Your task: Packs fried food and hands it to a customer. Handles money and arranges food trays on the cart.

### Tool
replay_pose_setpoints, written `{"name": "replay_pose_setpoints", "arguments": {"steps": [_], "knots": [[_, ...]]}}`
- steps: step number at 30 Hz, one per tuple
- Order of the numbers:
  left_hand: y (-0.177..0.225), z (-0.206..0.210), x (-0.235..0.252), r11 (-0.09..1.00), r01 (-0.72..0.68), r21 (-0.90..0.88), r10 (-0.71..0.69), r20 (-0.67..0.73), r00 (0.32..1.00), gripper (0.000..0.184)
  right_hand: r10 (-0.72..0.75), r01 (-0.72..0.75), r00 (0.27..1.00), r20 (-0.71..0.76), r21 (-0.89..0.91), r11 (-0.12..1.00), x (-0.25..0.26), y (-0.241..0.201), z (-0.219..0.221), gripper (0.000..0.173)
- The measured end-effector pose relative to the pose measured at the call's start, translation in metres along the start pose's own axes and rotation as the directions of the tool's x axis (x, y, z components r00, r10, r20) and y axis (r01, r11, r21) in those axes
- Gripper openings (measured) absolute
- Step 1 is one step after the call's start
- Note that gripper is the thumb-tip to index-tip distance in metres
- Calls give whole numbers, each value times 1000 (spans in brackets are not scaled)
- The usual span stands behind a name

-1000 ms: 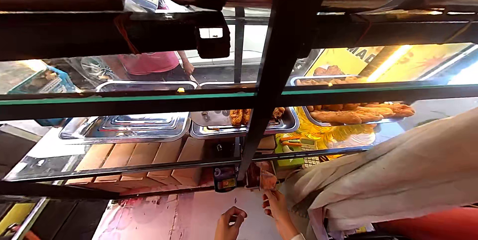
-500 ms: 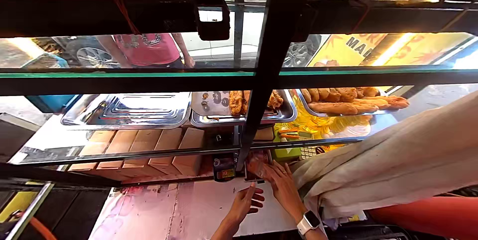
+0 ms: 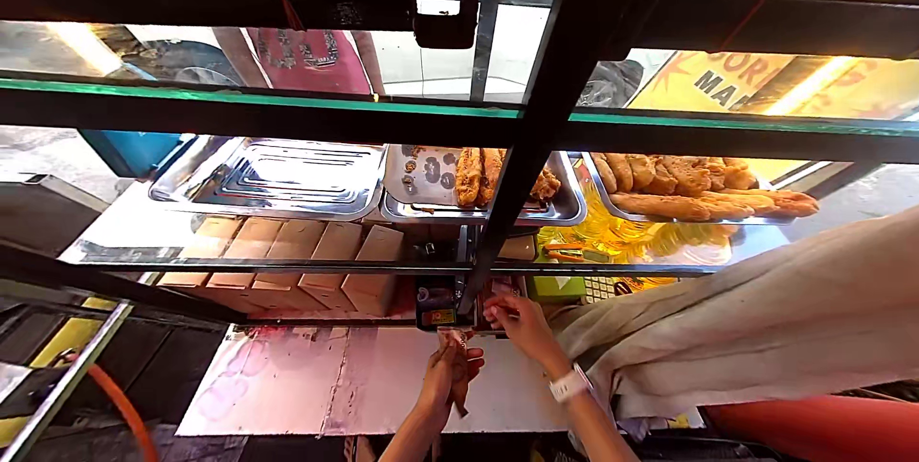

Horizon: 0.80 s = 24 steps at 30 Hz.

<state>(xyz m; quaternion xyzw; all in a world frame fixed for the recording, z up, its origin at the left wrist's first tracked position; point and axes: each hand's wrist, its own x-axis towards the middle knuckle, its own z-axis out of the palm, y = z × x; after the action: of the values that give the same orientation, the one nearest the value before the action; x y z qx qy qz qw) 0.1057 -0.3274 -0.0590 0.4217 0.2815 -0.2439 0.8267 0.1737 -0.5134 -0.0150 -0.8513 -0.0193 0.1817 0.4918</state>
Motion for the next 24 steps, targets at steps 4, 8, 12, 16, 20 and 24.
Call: {"name": "replay_pose_setpoints", "arguments": {"steps": [4, 8, 12, 16, 20, 24], "knots": [[4, -13, -14, 1000, 12, 11, -11, -27, 1000, 44, 86, -23, 993, 86, -564, 825, 49, 24, 11, 53], [5, -24, -23, 999, 11, -39, -13, -58, 998, 44, -42, 73, 997, 66, -596, 800, 54, 36, 7, 38], [9, -27, -25, 997, 37, -69, -41, -60, 997, 44, -7, 104, 986, 164, -589, 802, 47, 25, -8, 40], [10, -19, -24, 993, 85, -87, -86, -5, 996, 45, 57, 80, 976, 211, -589, 804, 37, 18, -17, 70], [8, -3, -19, 987, 147, -70, -143, 61, 988, 46, -64, 6, 993, -96, -510, 860, 23, 25, -13, 33], [7, 12, -15, 982, 174, -76, -166, 97, 981, 45, -70, -38, 970, -232, -432, 901, 9, 33, -10, 22]]}}
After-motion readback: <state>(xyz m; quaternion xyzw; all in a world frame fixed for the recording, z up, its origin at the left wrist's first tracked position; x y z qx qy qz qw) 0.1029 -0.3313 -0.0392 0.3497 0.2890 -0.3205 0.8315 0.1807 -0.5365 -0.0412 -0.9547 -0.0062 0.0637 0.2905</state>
